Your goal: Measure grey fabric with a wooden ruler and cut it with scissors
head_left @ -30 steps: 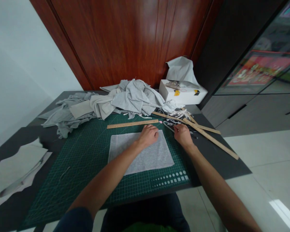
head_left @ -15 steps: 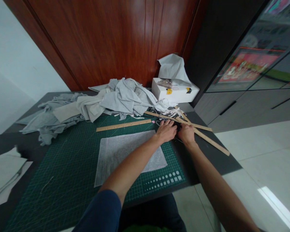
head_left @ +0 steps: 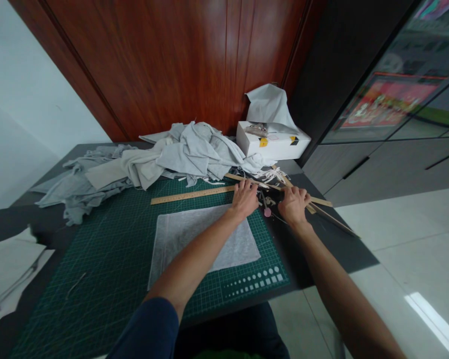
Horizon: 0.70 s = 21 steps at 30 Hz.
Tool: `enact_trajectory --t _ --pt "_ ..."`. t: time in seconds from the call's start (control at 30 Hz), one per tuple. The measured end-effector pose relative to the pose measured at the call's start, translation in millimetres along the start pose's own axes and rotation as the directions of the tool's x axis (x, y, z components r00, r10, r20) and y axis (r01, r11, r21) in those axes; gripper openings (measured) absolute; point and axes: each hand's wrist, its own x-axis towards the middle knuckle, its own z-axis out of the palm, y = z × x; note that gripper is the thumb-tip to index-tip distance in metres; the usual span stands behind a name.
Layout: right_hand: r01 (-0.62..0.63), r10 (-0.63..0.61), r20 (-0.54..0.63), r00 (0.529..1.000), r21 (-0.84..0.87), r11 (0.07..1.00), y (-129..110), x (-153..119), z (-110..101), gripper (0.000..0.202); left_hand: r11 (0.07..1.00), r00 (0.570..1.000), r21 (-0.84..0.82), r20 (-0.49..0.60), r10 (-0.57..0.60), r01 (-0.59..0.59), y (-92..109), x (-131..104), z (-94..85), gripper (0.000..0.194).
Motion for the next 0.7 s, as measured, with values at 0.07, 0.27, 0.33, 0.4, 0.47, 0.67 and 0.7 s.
enact_trajectory --t 0.07,0.27,0.33,0.4,0.47,0.67,0.7 --pt "0.006 -0.006 -0.009 1.0 0.011 1.0 -3.1 1.3 -5.1 0.04 1.0 1.0 -0.012 -0.013 -0.028 0.028 -5.2 -2.0 -2.2 0.041" --pt "0.0 0.0 0.004 1.0 0.023 1.0 -18.7 3.2 -19.5 0.038 0.994 0.995 -0.072 -0.055 -0.086 0.082 -20.5 -8.2 -11.2 0.038" --pt "-0.023 0.023 -0.001 1.0 0.024 0.999 -24.4 3.5 -25.9 0.038 0.992 0.994 -0.106 -0.074 -0.08 0.072 -25.2 -10.0 -13.2 0.035" --pt "-0.066 0.066 0.012 0.998 0.023 0.998 -29.6 3.9 -32.8 0.039 0.982 0.987 -0.158 -0.112 -0.119 0.1 -29.6 -12.0 -13.5 0.034" --pt "-0.113 0.112 0.058 0.992 0.018 0.993 -34.5 4.5 -38.5 0.041 0.955 0.959 -0.242 -0.183 -0.216 0.169 -34.0 -14.7 -11.8 0.041" --pt "-0.235 0.206 0.263 0.942 0.083 0.968 -49.0 5.1 -31.4 0.044 0.71 0.765 -0.609 -0.25 -0.593 0.352 -50.3 -30.5 -6.4 0.047" --pt "-0.242 0.201 0.29 0.936 0.113 0.964 -51.9 4.6 -26.6 0.043 0.624 0.734 -0.69 -0.198 -0.65 0.366 -53.0 -34.0 -7.2 0.042"
